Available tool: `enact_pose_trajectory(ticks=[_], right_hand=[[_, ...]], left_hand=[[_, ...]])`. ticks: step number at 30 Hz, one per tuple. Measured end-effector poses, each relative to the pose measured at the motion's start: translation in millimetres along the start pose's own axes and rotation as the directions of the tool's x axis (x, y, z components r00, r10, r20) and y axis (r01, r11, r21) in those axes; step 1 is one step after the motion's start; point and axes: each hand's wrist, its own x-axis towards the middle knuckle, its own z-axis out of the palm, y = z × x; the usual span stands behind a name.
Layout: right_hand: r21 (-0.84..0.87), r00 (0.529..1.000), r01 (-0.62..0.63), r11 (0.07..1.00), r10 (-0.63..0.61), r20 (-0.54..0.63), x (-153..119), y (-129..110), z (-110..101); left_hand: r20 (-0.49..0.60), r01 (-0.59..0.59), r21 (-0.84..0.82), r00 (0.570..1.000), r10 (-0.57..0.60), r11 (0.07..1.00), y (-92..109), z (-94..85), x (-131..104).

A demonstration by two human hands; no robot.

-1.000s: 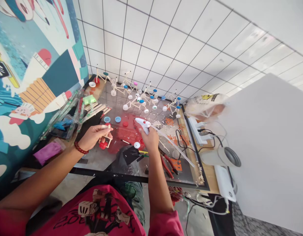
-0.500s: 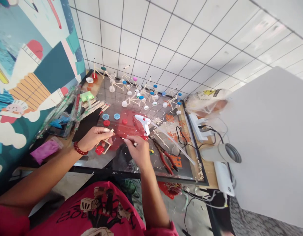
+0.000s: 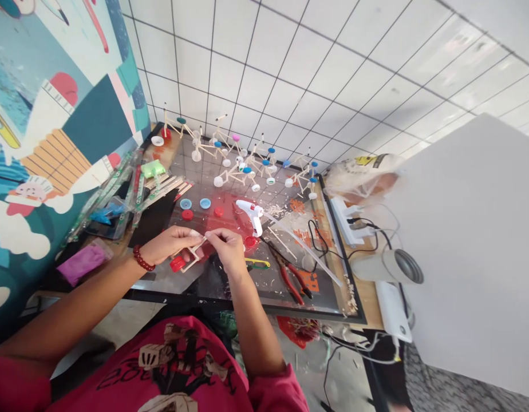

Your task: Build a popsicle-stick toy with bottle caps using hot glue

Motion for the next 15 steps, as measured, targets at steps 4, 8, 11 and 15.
enact_pose_trajectory(ticks=[4, 8, 11, 15], right_hand=[[-0.045, 1.000, -0.005, 0.999, 0.006, 0.025, -1, 0, -5], [-0.300, 0.995, 0.063, 0.952, -0.082, -0.051, -8, -4, -36], [-0.399, 0.984, 0.039, 0.916, -0.105, -0.144, -14, -6, -62], [-0.391, 0.985, 0.043, 0.920, -0.105, -0.139, -18, -9, -63]], left_hand=[[-0.001, -0.068, 0.076, 0.998, 0.068, 0.995, -2, -0.8, 2], [-0.050, -0.081, 0.081, 0.995, 0.085, 0.993, 1, -0.5, 1], [-0.068, -0.089, 0.071, 0.993, 0.094, 0.993, 4, 0.6, -1], [-0.059, -0.088, 0.073, 0.994, 0.093, 0.993, 5, 2.8, -4]])
